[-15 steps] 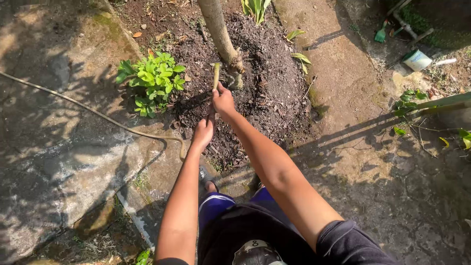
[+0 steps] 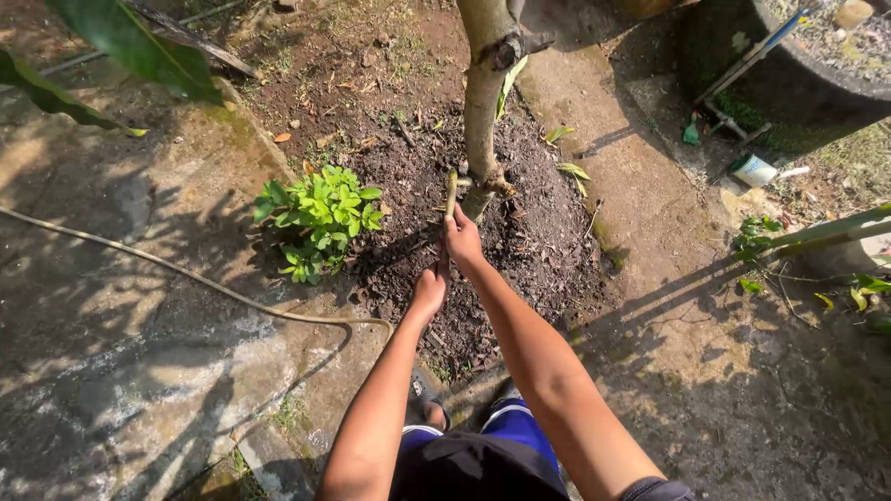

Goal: Watering the base of a small tree in a garden using a hose.

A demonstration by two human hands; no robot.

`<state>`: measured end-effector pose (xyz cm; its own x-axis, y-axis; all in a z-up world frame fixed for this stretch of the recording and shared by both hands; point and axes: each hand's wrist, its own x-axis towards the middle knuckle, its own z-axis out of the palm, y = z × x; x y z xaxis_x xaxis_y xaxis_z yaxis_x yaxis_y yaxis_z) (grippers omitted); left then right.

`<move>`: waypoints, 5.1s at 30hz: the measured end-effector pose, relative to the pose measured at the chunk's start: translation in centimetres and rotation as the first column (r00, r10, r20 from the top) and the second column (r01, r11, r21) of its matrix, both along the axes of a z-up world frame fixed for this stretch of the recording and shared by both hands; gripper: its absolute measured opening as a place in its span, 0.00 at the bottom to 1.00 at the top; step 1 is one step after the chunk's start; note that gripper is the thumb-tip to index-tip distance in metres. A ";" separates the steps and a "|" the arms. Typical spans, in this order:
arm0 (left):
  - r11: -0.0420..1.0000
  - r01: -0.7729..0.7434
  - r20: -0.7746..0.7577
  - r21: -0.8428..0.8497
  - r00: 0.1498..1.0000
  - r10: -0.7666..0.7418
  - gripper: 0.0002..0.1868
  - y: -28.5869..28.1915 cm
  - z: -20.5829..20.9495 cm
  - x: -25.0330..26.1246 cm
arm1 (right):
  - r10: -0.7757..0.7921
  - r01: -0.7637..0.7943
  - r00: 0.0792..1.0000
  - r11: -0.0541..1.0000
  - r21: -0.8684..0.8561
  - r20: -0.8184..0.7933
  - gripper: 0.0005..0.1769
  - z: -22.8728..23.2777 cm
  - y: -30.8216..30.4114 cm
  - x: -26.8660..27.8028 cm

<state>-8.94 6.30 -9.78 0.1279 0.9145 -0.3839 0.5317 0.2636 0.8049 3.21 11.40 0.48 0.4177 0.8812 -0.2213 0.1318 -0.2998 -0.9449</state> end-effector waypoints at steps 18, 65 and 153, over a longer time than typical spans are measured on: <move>0.995 0.007 0.089 -0.101 0.996 0.002 0.32 -1.2 7.0 -1.8 | -0.009 0.009 0.999 1.000 -0.013 -0.033 0.31 -1.4 -0.3 -3.0; 0.952 -0.012 -0.055 -0.306 0.998 -0.006 0.28 -9.9 -4.0 -0.2 | -0.236 0.208 0.969 0.939 -0.273 -0.075 0.24 -6.6 -11.2 -1.2; 0.883 -0.383 0.073 -0.272 0.907 0.416 0.23 -10.3 -16.8 21.1 | 0.351 -0.345 0.936 0.889 -0.301 -0.037 0.29 -31.1 -9.3 16.8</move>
<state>12.17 -3.99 -26.55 -0.1662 0.7767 -0.6076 0.2387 0.6295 0.7394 19.97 2.05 -30.65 0.1028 0.8647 -0.4917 0.2960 -0.4985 -0.8148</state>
